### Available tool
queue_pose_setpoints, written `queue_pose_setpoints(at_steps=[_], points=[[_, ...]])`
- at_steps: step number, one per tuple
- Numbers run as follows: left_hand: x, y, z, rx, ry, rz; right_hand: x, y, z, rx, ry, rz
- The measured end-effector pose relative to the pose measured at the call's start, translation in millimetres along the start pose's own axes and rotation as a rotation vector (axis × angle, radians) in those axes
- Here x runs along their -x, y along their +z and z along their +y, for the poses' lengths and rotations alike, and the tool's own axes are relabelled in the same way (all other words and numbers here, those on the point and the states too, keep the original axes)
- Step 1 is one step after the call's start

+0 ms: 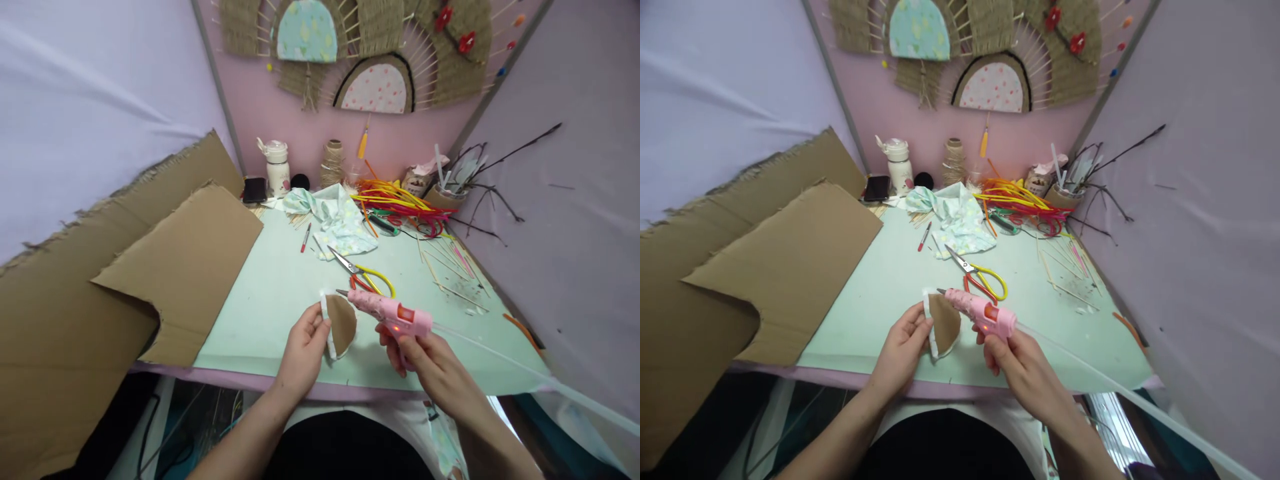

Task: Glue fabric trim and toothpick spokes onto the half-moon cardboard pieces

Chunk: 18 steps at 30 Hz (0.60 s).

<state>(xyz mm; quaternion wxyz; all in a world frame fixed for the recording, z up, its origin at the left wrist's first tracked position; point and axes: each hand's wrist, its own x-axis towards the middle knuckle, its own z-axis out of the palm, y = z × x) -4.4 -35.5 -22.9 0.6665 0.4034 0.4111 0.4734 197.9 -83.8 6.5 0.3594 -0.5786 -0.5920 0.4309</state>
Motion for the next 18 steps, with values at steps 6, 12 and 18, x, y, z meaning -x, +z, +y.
queue_pose_setpoints(at_steps=[6,12,18], points=[[2,2.6,6,-0.053,0.065,-0.003,6,9,4,0.047,0.033,-0.031],[3,3.6,6,-0.089,0.083,-0.005,6,12,6,0.060,0.021,-0.049],[3,4.2,7,-0.089,0.084,0.010,5,13,8,0.064,0.005,-0.044]])
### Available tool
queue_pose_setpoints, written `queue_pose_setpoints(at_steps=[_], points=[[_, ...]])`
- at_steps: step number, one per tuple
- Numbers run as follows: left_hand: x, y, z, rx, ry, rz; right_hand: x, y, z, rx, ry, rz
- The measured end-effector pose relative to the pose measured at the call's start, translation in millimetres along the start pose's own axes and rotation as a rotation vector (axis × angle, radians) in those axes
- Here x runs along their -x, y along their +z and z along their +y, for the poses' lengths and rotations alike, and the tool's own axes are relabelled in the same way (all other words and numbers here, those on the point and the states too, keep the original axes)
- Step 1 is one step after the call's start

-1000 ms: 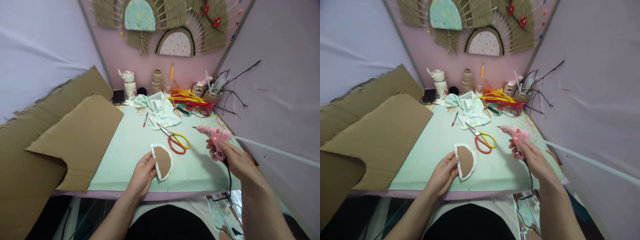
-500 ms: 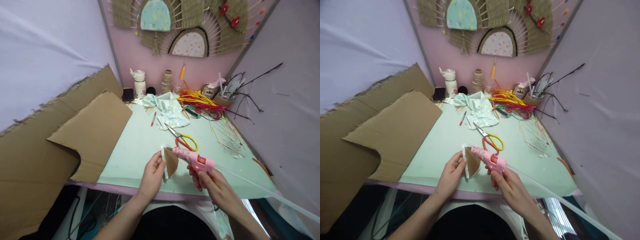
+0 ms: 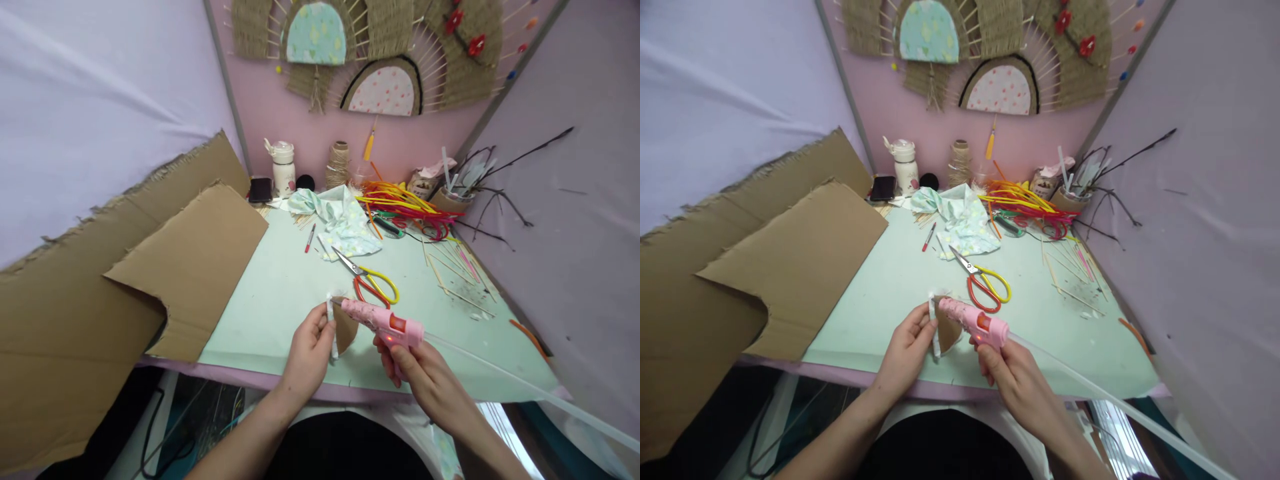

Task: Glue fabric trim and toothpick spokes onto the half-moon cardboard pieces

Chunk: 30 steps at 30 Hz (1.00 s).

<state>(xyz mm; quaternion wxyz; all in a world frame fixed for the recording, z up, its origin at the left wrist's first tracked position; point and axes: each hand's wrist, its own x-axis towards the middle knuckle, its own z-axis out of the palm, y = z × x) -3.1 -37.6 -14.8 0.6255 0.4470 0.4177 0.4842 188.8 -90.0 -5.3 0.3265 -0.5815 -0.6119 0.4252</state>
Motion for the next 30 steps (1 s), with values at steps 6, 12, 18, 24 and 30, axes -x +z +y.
queue_pose_setpoints(at_steps=[6,12,18,24,30], points=[[0.4,-0.5,-1.4,0.007,0.001,-0.016,-1.2,0.3,-1.0,0.007,-0.016,0.026],[0.6,-1.2,-1.6,-0.029,0.002,-0.022,0.0,0.0,-3.1,0.027,-0.024,0.035],[1.1,-1.2,-0.2,-0.008,0.003,0.002,-1.3,-0.3,-3.0,0.037,-0.033,0.052],[1.3,-1.0,0.4,-0.022,0.002,0.015,-0.9,-1.5,-1.2,0.042,-0.013,0.053],[1.7,-1.7,0.3,-0.076,0.004,0.012,0.7,-3.1,-2.0,0.063,-0.010,0.061]])
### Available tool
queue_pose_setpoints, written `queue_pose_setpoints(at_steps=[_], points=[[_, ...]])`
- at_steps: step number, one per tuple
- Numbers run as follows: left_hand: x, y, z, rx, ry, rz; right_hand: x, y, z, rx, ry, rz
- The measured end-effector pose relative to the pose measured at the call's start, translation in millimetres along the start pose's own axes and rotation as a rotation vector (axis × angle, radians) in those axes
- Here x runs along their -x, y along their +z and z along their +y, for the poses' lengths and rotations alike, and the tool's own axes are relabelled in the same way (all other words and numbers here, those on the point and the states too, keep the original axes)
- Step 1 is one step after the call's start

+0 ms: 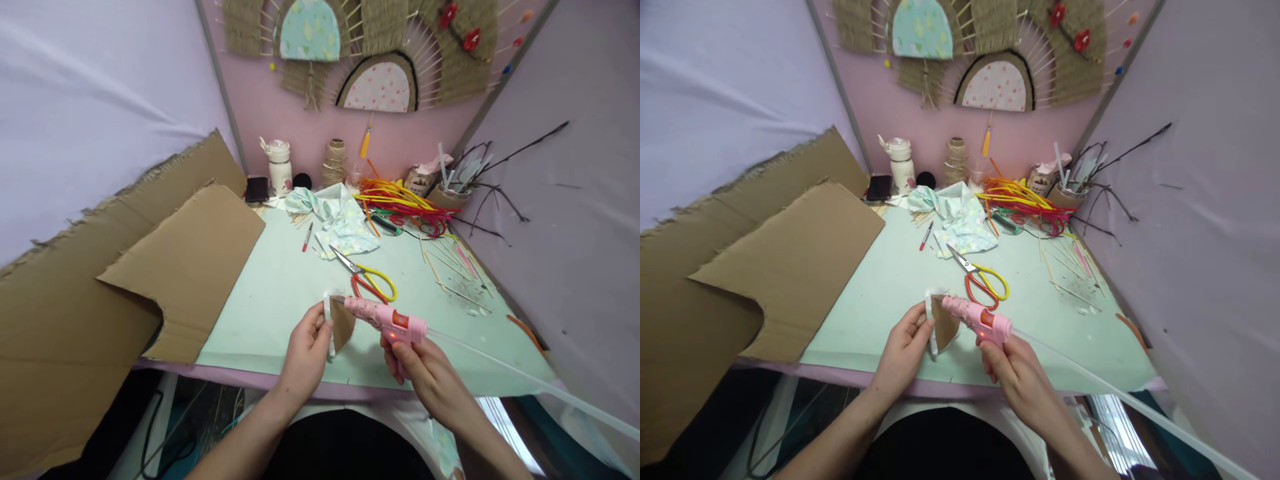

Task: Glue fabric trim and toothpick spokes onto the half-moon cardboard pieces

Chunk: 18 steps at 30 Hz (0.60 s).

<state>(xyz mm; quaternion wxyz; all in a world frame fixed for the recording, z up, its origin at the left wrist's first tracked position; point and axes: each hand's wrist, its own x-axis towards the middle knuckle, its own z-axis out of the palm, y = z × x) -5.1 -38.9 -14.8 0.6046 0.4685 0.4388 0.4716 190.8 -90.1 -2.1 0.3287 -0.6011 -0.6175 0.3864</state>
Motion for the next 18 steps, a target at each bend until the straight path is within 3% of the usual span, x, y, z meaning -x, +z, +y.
queue_pose_setpoints(at_steps=[18], points=[[-0.3,-0.5,-0.9,-0.003,0.010,-0.008,1.8,-3.3,6.7,0.006,0.007,0.024]])
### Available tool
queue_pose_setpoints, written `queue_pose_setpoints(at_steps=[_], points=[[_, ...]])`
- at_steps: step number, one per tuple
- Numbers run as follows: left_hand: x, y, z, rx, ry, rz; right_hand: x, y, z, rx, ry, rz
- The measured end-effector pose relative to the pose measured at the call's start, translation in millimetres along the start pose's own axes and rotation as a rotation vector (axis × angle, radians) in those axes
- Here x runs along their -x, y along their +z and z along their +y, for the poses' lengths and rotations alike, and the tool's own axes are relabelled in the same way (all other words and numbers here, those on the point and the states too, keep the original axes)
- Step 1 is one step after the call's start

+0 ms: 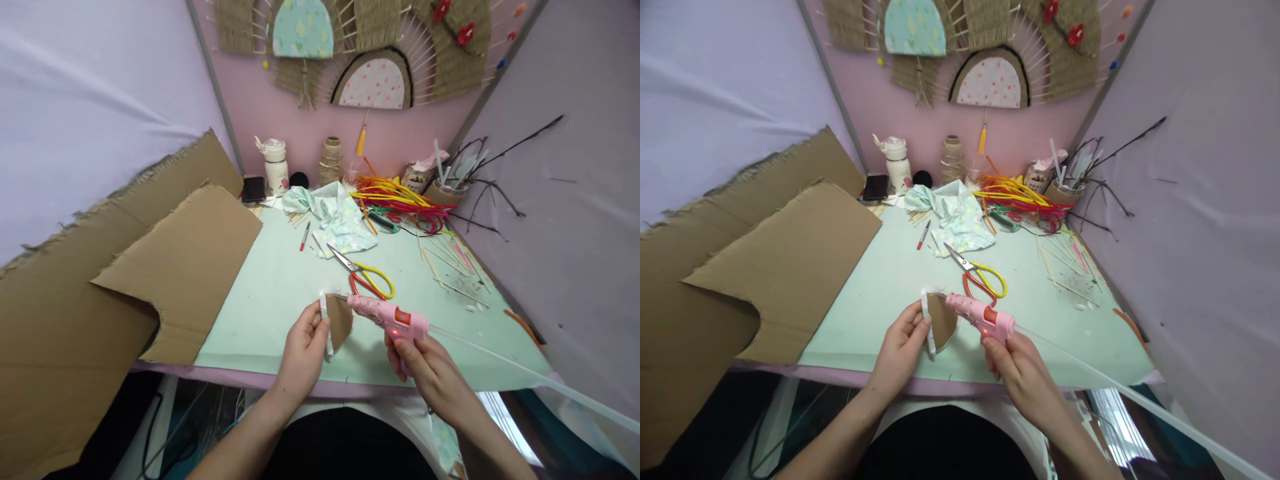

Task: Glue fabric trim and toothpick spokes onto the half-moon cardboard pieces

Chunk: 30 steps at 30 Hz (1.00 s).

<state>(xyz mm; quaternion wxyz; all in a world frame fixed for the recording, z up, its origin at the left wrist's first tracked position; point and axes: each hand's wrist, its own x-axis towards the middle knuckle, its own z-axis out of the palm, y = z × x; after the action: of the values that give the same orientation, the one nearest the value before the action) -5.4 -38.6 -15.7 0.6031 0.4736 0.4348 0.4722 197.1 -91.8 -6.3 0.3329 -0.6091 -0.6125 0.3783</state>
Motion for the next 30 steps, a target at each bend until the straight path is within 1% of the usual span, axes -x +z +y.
queue_pose_setpoints(at_steps=[8,17,23,30], points=[[-0.3,-2.0,0.1,-0.023,-0.002,0.002,-1.6,-2.5,-3.7,0.043,-0.042,0.017],[-1.3,-3.4,4.1,-0.034,0.004,0.007,1.0,-3.1,-1.4,0.037,-0.023,0.019],[-0.6,-5.2,3.7,-0.055,0.002,0.019,-0.4,-3.7,-4.0,0.060,-0.020,0.023],[-1.5,-7.0,3.7,-0.044,-0.002,0.028,0.7,-3.9,-1.9,0.078,0.002,0.023]])
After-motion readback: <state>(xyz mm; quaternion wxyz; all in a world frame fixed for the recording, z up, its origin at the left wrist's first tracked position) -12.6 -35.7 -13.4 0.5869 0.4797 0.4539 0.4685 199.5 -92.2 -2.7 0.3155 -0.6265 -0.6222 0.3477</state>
